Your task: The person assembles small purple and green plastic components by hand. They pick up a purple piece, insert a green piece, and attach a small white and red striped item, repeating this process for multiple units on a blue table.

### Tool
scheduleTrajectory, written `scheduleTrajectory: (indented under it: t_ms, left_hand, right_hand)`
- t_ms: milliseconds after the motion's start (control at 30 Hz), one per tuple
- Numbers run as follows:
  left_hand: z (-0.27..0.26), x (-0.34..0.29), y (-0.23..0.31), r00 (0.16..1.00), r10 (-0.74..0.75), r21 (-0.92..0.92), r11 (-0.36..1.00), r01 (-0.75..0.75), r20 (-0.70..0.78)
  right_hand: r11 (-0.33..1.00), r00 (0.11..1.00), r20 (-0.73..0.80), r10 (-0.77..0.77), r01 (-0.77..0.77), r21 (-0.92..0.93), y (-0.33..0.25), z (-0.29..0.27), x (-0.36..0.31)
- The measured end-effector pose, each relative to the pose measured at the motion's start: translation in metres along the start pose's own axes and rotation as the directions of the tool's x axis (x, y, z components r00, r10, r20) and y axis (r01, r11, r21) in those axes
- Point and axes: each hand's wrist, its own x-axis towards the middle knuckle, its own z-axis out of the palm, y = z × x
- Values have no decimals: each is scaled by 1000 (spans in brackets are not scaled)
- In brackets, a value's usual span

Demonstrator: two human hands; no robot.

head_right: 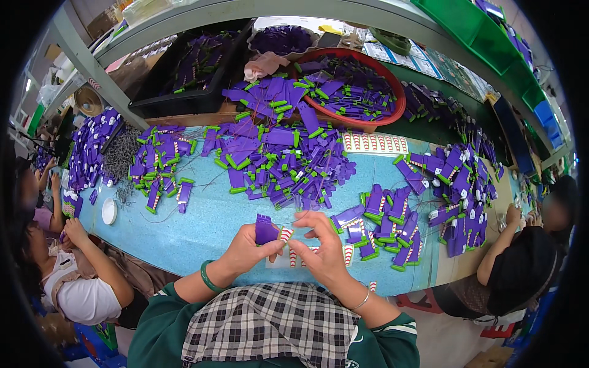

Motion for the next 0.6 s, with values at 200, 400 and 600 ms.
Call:
scheduleTrajectory:
  t_ms: [200,400,600]
  left_hand:
    - [8,1,-8,999,-44,-325,945,46,16]
    - [11,2,-9,974,-96,-555,808,196,204]
    - [14,2,-10,975,-83,-566,802,188,205]
  right_hand:
    - [972,995,51,83,-92,214,15,3,-6]
    - [940,981,45,190,-195,279,19,6,-8]
    - [973,990,20,138,-140,186,26,5,-9]
